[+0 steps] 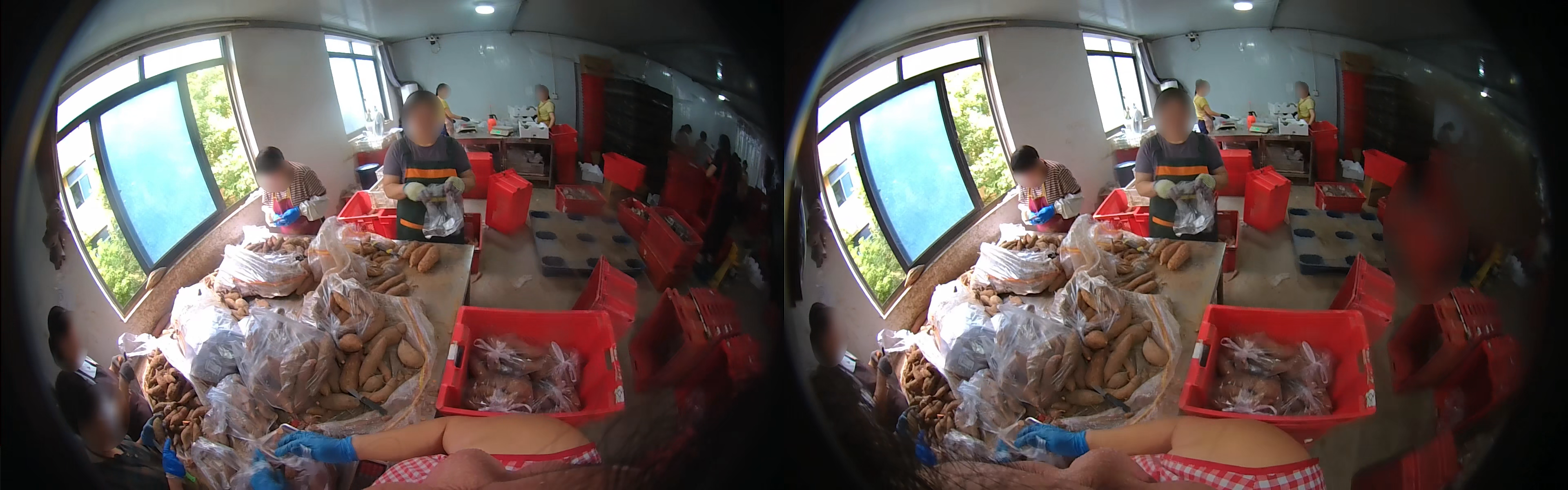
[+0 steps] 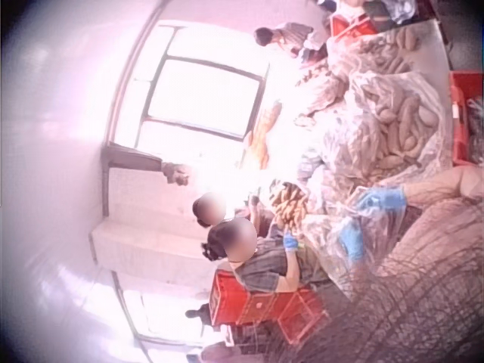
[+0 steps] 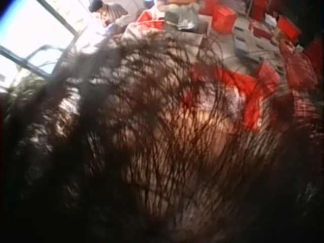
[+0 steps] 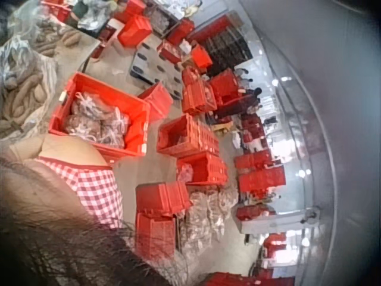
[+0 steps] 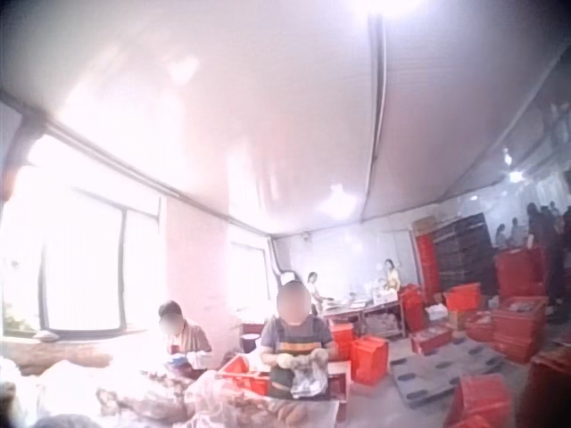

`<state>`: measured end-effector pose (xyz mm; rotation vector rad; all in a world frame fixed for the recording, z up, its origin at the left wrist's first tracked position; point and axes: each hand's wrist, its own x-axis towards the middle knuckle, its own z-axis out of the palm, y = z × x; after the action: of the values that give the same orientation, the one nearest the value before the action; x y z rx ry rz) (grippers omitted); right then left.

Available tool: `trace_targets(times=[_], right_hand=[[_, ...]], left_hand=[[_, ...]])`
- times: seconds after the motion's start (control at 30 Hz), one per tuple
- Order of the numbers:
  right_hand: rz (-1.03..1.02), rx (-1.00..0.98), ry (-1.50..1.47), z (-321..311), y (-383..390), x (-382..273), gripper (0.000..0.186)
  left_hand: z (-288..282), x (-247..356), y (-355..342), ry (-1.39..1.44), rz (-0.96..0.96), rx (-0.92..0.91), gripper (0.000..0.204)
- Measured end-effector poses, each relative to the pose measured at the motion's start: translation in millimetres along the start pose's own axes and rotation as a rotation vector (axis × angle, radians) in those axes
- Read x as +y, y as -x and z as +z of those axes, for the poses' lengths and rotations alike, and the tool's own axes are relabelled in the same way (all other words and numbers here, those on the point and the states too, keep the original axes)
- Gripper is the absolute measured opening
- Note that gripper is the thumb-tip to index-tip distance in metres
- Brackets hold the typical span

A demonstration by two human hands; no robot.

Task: The person bags sweet potatoes by hand, weighing each bag on a scale and placing them into red crates.

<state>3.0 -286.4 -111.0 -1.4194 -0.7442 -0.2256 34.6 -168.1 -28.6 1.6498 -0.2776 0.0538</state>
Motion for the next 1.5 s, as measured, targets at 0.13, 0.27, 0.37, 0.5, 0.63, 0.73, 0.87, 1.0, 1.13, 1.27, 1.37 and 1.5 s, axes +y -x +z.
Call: trace_targets(times=[0.13,0.27,0.37,0.5,0.63,0.73,0.87,1.0,1.13,1.27,1.37,1.5], right_hand=[[0.075,-0.094,0.110,42.3,5.0,15.3,0.044],[0.183,-0.301,0.825,44.9,9.6,-51.7,0.047],[0.100,-0.305,1.179,48.8,12.9,-57.5,0.049],[-0.098,-0.031,1.257,38.7,30.0,-10.6,0.052],[-0.093,-0.047,1.175,42.9,31.7,-21.4,0.056],[-0.089,-0.057,1.172,48.0,27.4,-47.4,0.053],[-0.157,-0.023,1.195,39.8,29.7,-41.8,0.045],[-0.203,0.004,1.178,43.8,26.2,-38.7,0.046],[-0.161,0.014,1.133,45.1,30.2,-33.7,0.047],[-0.224,0.035,1.236,48.5,28.0,-35.2,0.046],[-0.077,-0.034,1.108,46.0,30.7,-45.6,0.045],[-0.186,0.018,0.974,43.3,29.4,-47.5,0.042]], left_hand=[[-19.5,-6.8,8.4,-0.190,0.079,0.013,0.028],[-27.1,-39.3,6.3,-0.373,0.125,-0.009,0.031],[-45.1,-50.7,11.6,-0.523,0.177,-0.006,0.034],[-52.1,-56.1,18.3,-0.696,0.258,-0.043,0.038],[-79.2,-70.9,32.2,-0.811,0.284,-0.026,0.042],[-104.9,-78.4,45.5,-0.910,0.319,-0.015,0.046],[-99.3,-81.9,39.7,-1.011,0.416,-0.068,0.049],[-91.6,-71.8,41.9,-0.787,0.276,-0.022,0.050],[-84.3,-69.8,44.2,-0.707,0.223,-0.021,0.051],[-86.7,-73.4,40.5,-0.499,0.131,-0.006,0.051],[-90.3,-72.7,42.1,-0.243,-0.018,-0.005,0.052],[-103.5,-61.7,40.9,-0.599,0.166,-0.058,0.057]])
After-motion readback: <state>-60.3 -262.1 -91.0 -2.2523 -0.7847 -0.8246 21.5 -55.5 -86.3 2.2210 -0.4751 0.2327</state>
